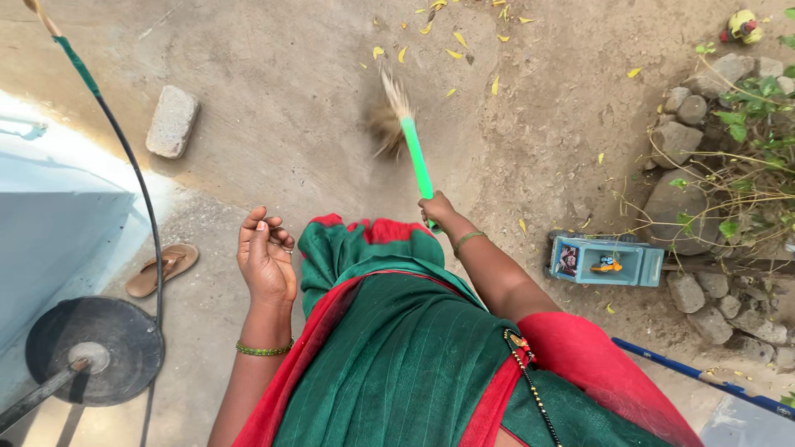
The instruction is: The person sweeps yellow leaves and debris across a dirt and stone ground using a hand broom.
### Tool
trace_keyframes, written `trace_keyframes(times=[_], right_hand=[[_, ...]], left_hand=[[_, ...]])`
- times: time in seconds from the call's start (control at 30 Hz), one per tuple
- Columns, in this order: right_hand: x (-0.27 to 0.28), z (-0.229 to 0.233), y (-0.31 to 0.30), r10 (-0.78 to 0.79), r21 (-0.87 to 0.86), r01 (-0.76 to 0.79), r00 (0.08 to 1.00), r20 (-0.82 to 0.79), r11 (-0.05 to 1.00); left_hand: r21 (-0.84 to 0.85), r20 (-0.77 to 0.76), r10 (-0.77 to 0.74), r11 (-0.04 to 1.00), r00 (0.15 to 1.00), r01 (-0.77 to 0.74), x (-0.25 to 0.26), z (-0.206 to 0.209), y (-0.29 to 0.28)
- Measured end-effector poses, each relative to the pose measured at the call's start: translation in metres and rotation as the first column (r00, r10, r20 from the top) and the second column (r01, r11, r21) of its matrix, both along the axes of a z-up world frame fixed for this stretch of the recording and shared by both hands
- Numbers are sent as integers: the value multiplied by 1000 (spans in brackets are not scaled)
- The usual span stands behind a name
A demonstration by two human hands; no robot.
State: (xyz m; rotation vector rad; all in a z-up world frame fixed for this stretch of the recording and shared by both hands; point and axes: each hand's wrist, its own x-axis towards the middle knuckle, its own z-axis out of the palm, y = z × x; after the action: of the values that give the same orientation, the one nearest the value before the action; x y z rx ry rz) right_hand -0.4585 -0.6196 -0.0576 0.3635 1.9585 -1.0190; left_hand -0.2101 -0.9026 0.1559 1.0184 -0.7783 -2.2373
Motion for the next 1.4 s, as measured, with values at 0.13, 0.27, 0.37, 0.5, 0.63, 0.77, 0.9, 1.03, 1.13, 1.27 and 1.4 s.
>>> trace_keyframes(times=[0.13,0.27,0.37,0.5,0.63,0.77,0.9,1.03,1.13,1.27,1.4], right_hand=[[33,46,-10,279,65,-277,960,-33,959],[37,84,11,359,-202,-311,887,289,929],[58,69,-1,194,-313,8,771,607,950],[108,-20,-68,177,-303,192,490,854,934],[134,-62,-134,181,-221,288,156,971,932],[15,-81,-102,-148,35,641,124,981,766],[-39,-64,-91,-292,-179,440,798,527,880],[-15,-12,-108,27,-207,20,974,223,978],[-6,27,-101,-8,-306,177,877,481,936],[6,28,-103,74,-349,445,527,847,825],[16,-39,-171,285,-450,275,479,831,850]], left_hand=[[22,-7,22,1000,1000,-21,13,-8,-10],[51,4,59,997,998,-59,25,-11,-23],[45,-1,96,994,995,-95,26,-14,-34],[29,-8,145,989,989,-145,33,-10,-47],[-26,37,174,985,984,-173,49,1,-65],[-76,79,205,977,976,-199,66,9,-84],[-43,98,225,974,969,-222,74,5,-91],[-30,76,223,975,972,-222,64,2,-95],[3,95,219,975,971,-221,50,0,-101],[10,83,196,980,977,-197,20,-3,-123],[-8,52,160,987,986,-160,-28,-5,-150]])
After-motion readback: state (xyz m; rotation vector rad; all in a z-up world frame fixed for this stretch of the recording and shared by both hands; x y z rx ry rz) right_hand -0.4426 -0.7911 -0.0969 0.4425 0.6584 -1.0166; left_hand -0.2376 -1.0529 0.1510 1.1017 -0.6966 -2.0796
